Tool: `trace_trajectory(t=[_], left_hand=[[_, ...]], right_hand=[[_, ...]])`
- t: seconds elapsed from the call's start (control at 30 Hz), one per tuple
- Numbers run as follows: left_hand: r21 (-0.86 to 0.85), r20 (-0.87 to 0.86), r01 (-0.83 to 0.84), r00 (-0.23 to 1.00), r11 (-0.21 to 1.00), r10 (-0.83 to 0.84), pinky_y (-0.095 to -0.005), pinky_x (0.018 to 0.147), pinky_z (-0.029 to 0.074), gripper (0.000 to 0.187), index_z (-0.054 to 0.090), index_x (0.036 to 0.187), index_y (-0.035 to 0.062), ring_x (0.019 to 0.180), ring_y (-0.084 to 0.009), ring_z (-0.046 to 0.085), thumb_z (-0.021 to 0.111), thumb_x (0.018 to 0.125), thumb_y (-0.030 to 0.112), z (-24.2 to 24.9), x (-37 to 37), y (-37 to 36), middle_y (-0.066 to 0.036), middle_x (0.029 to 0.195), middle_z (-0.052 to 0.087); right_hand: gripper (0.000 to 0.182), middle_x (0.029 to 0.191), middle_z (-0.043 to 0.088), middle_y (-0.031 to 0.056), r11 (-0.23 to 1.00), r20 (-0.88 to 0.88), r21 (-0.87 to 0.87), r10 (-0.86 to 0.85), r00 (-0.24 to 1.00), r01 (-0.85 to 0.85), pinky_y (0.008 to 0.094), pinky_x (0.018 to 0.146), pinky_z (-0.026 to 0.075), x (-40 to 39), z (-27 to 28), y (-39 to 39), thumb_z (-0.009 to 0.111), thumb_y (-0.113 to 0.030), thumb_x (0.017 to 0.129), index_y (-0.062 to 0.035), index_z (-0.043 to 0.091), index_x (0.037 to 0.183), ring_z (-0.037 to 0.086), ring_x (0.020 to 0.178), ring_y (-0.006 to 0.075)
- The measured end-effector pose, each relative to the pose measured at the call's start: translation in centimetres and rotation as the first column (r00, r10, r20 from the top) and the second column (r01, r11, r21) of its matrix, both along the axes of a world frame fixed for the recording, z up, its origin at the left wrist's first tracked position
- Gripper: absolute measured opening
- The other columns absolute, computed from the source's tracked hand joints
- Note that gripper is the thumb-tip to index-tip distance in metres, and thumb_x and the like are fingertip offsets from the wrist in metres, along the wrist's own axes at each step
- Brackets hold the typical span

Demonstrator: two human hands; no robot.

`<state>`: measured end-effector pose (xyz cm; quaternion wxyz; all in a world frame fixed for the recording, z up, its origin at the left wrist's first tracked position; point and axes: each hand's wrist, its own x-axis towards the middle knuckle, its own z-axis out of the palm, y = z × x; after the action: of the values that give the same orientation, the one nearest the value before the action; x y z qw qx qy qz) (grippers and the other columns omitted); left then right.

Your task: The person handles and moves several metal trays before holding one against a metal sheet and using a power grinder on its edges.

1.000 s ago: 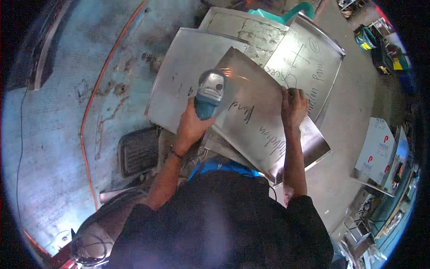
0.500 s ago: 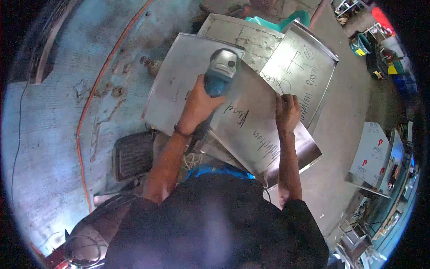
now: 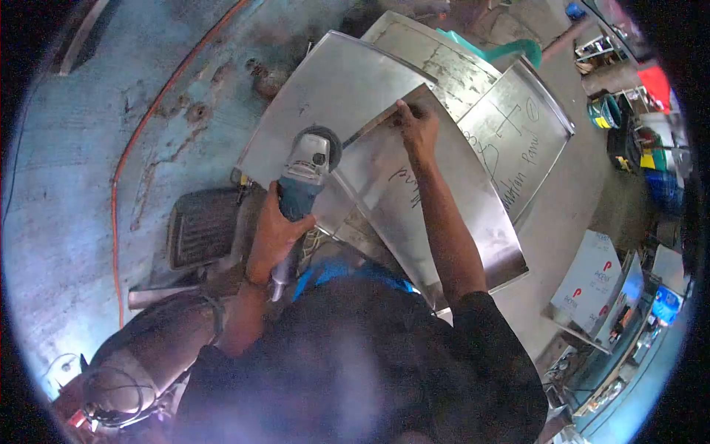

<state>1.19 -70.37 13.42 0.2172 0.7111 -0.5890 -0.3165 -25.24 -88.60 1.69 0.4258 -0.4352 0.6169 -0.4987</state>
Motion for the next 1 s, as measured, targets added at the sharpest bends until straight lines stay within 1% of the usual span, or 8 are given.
trace_trajectory(t=[0.03,0.1,0.2,0.33,0.43,0.53,0.7,1.0], left_hand=[[-0.001,-0.008,-0.016,1.0,1.0,0.016,-0.0408,0.097,0.043,0.071,0.044,0.13,-0.0024,0.108,-0.0329,0.058,0.078,0.071,0.016,1.2,-0.4,-0.1,-0.022,0.116,0.058],[0.052,-0.106,-0.018,0.994,0.998,0.023,-0.0424,0.101,0.041,0.079,0.04,0.136,-0.0036,0.116,-0.0357,0.055,0.078,0.07,0.018,3.8,-1.3,-0.3,-0.025,0.123,0.056],[0.114,-0.205,-0.041,0.977,0.993,0.064,-0.0433,0.103,0.04,0.083,0.038,0.138,-0.0051,0.121,-0.037,0.053,0.078,0.071,0.022,1.6,0.2,0.7,-0.028,0.128,0.054],[0.209,-0.151,-0.074,0.983,0.975,0.107,-0.0451,0.103,0.04,0.085,0.038,0.138,-0.0062,0.123,-0.0391,0.052,0.078,0.071,0.026,0.1,1.1,1.2,-0.03,0.131,0.052],[0.093,-0.093,-0.026,0.995,0.995,0.035,-0.046,0.101,0.042,0.088,0.036,0.139,-0.0064,0.121,-0.0408,0.053,0.079,0.071,0.029,-1.3,1.8,1.4,-0.03,0.129,0.053],[0.135,-0.183,-0.041,0.981,0.99,0.066,-0.047,0.101,0.043,0.092,0.034,0.141,-0.0067,0.121,-0.0423,0.053,0.081,0.07,0.031,-0.9,1.8,1.2,-0.03,0.13,0.052],[0.166,-0.052,-0.062,0.996,0.984,0.072,-0.0472,0.101,0.043,0.093,0.033,0.142,-0.0057,0.12,-0.042,0.053,0.082,0.071,0.029,-1.1,2.2,1.6,-0.028,0.127,0.054],[0.136,-0.036,-0.038,0.998,0.99,0.043,-0.0457,0.107,0.038,0.1,0.026,0.146,-0.0044,0.127,-0.0427,0.047,0.081,0.072,0.034,-2.3,2.6,2.7,-0.03,0.138,0.045]], right_hand=[[0.042,0.079,0.069,0.0114,1.0,-0.008,-0.001,0.016,1.0,-0.016,0.0277,0.057,0.048,0.2,0.9,0.2,0.069,-0.035,0.09,0.0061,0.066,0.096,0.065,0.066,0.0154],[0.036,0.079,0.069,0.0112,0.999,0.19,0.046,0.017,0.982,-0.027,0.0268,0.055,0.046,0.3,2.4,1.3,0.069,-0.03,0.09,0.0059,0.066,0.094,0.064,0.067,0.0152],[0.031,0.079,0.068,0.0105,0.999,0.264,0.009,0.033,0.964,-0.037,0.0277,0.055,0.046,0.3,1.3,1.4,0.069,-0.026,0.091,0.0049,0.066,0.092,0.063,0.066,0.0153],[0.03,0.08,0.068,0.0101,0.997,0.234,0.079,0.004,0.972,-0.023,0.0281,0.055,0.047,0.7,1.6,1.5,0.069,-0.025,0.091,0.0049,0.067,0.092,0.063,0.067,0.0155],[0.031,0.083,0.069,0.0103,0.995,0.135,0.038,0.083,0.987,-0.089,0.0279,0.056,0.047,0.8,1.5,1.6,0.07,-0.025,0.09,0.0053,0.066,0.094,0.065,0.068,0.0165],[0.03,0.083,0.069,0.0103,0.997,0.197,0.056,0.044,0.979,-0.056,0.0279,0.056,0.047,1.4,2.4,2.4,0.071,-0.025,0.089,0.005,0.067,0.093,0.064,0.068,0.016],[0.026,0.08,0.069,0.0097,0.979,0.173,0.159,0.103,0.979,-0.131,0.0272,0.055,0.046,2.0,2.2,2.7,0.071,-0.021,0.088,0.0042,0.068,0.094,0.065,0.069,0.0152],[0.029,0.08,0.07,0.011,0.961,0.235,0.203,0.139,0.962,-0.188,0.0278,0.053,0.046,3.8,2.4,4.8,0.073,-0.024,0.087,0.0038,0.067,0.094,0.068,0.069,0.0178]])
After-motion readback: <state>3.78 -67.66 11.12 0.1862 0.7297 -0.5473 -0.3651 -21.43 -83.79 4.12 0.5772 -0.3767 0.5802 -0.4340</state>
